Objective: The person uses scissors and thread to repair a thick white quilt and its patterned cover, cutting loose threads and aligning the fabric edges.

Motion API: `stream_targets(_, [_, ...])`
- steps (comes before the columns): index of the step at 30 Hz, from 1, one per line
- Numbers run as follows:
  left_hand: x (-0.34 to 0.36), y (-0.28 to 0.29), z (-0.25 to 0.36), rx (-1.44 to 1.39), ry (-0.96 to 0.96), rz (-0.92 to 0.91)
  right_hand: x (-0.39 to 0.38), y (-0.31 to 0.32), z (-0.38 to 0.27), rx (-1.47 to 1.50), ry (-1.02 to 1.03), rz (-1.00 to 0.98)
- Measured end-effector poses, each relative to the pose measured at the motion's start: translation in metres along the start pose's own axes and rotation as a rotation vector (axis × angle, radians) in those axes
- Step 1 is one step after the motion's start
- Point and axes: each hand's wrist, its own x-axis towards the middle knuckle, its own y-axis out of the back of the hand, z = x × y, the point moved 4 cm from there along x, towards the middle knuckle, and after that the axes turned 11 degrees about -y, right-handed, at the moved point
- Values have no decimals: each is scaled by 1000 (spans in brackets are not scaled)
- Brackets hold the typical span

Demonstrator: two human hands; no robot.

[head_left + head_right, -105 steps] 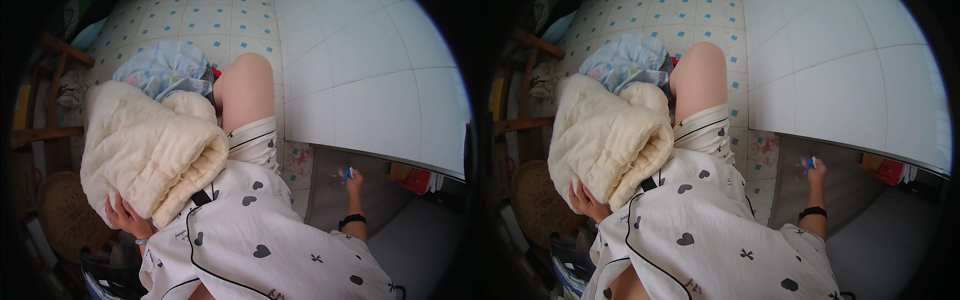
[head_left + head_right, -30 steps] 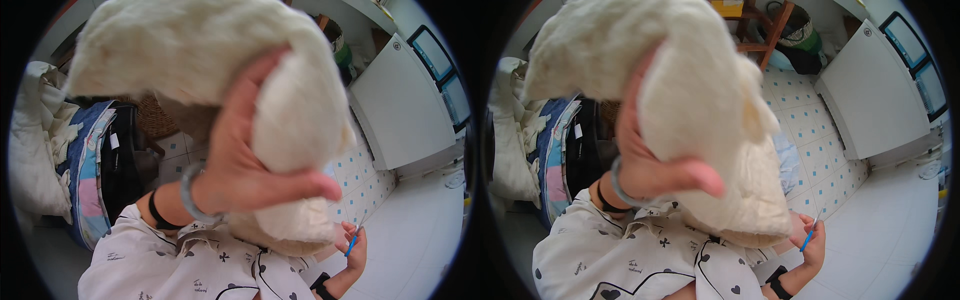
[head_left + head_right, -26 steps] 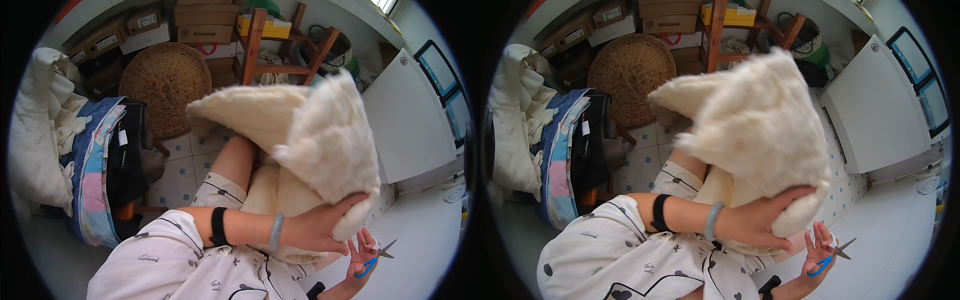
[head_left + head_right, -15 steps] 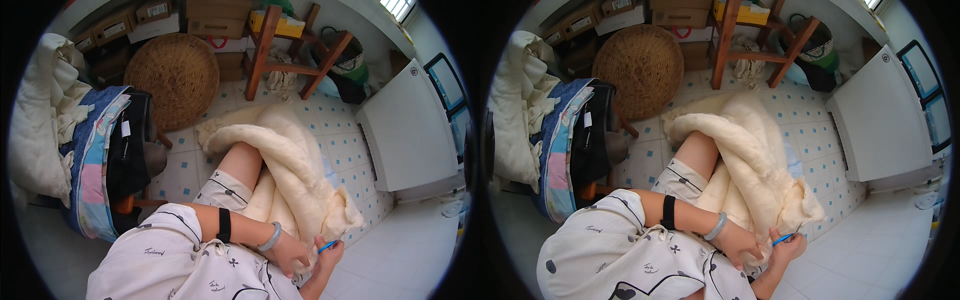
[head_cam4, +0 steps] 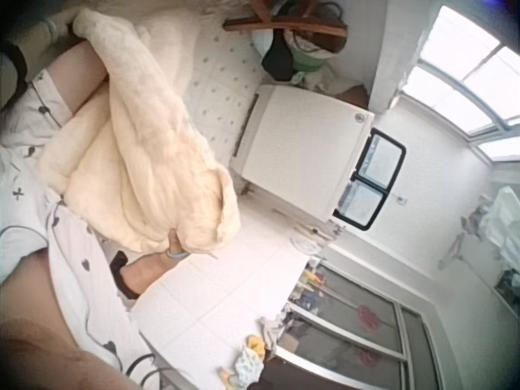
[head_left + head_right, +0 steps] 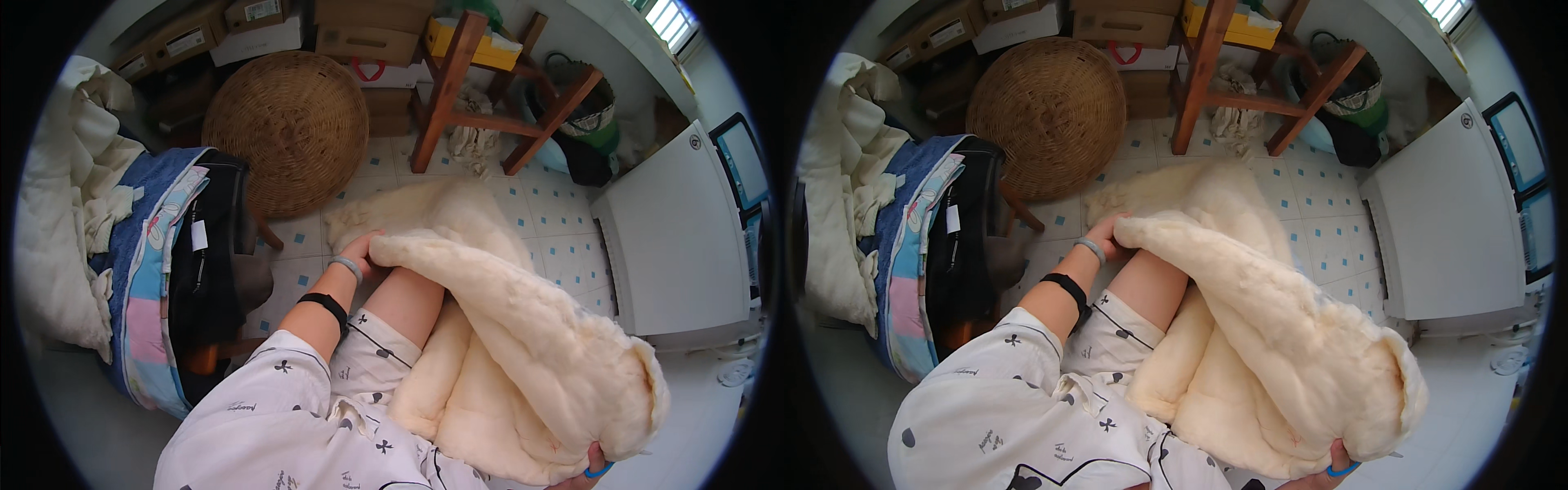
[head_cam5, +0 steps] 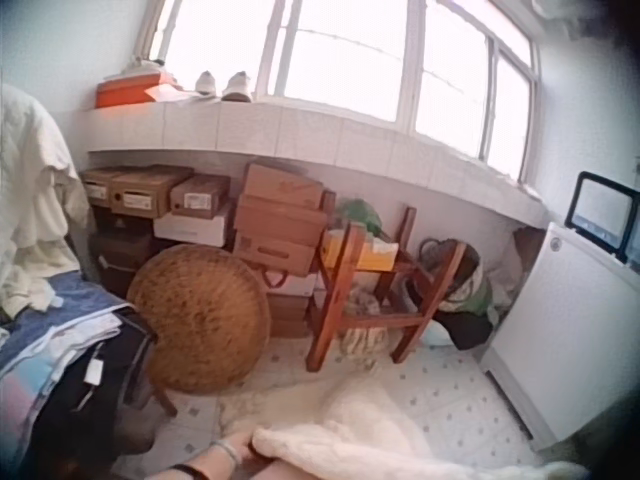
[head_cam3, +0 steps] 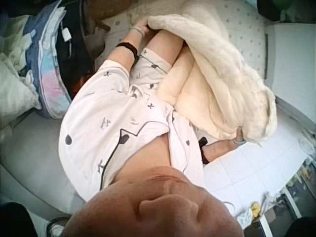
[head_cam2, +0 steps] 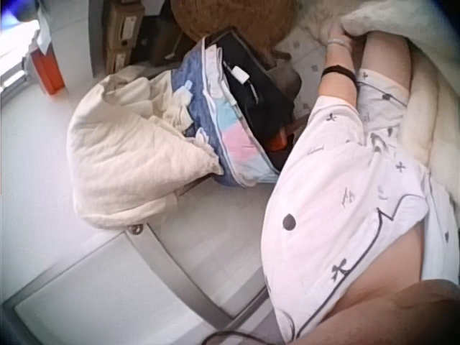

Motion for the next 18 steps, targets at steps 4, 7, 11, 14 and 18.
stream_targets(4, [-33,-150,73,138,-405,-76,17,5,-40,10,109,19])
stream_targets(7, [-68,-240,115,186,-603,-313,12,15,-85,47,226,30])
stream_targets(11, [-173,-344,143,164,-798,-652,-16,37,-147,93,380,18])
stream_targets(14, [-244,-388,157,138,-876,-1002,-37,68,-178,136,463,-4])
stream_targets(18, [-348,-408,144,440,-1079,-1284,-63,88,-208,189,541,-28])
